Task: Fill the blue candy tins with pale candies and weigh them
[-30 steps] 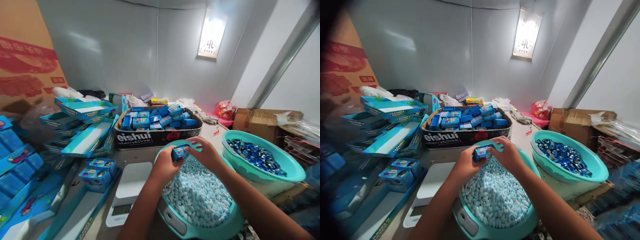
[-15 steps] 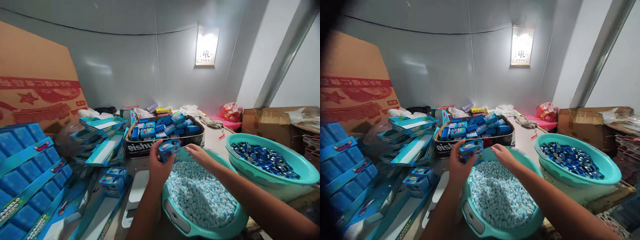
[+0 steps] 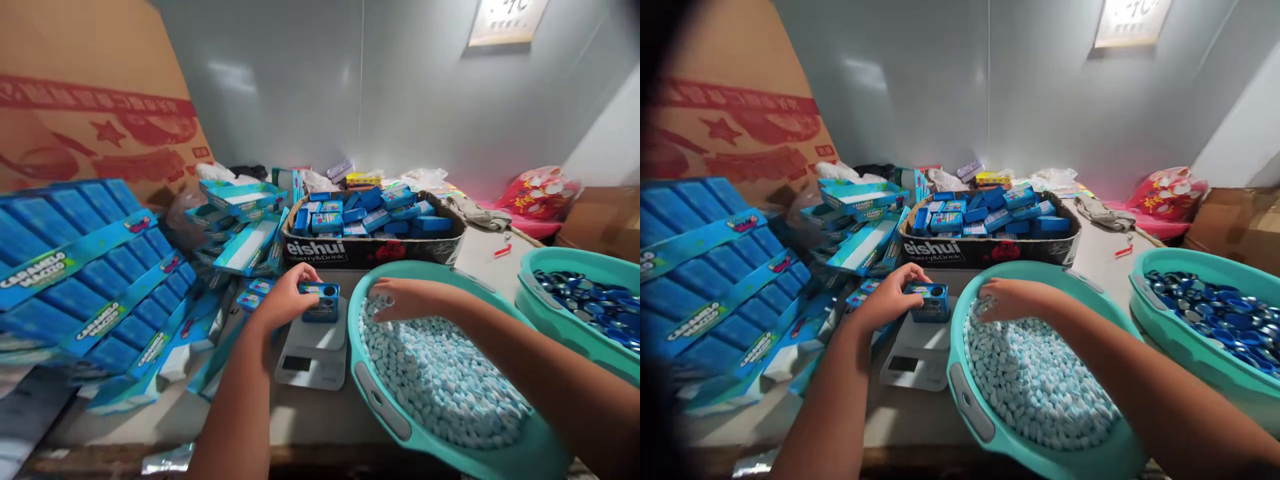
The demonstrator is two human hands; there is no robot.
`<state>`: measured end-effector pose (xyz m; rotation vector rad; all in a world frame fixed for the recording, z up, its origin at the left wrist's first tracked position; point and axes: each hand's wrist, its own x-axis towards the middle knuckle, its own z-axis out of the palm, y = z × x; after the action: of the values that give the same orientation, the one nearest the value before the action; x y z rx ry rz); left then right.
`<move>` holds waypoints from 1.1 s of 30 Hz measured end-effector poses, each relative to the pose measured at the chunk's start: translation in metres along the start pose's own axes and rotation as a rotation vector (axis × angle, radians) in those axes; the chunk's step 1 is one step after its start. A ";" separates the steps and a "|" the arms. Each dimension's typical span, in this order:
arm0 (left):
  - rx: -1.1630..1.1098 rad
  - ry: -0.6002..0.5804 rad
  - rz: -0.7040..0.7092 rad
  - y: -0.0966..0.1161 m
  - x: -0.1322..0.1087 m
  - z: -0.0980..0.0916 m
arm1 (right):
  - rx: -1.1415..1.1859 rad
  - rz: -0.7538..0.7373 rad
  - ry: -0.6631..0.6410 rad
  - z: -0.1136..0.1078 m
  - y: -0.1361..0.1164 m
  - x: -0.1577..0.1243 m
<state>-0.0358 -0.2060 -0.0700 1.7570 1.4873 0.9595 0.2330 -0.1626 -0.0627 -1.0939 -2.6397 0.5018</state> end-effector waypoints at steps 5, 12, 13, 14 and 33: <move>-0.039 0.022 0.055 -0.008 0.003 -0.005 | 0.010 0.023 -0.229 -0.001 -0.001 -0.003; -0.182 0.505 0.444 -0.001 -0.005 -0.003 | -0.005 0.020 -0.310 0.010 -0.002 -0.001; -0.153 0.597 0.450 -0.001 -0.004 -0.002 | -0.020 0.016 -0.315 0.011 -0.001 0.000; -0.119 0.675 0.441 -0.003 -0.003 -0.001 | -0.032 0.017 -0.325 0.012 -0.001 0.001; 0.135 1.025 0.386 -0.011 -0.003 -0.001 | -0.138 0.072 -0.481 0.016 0.023 -0.001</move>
<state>-0.0426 -0.2070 -0.0785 1.7470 1.8232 2.2321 0.2422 -0.1517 -0.0868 -1.2425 -3.0946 0.6792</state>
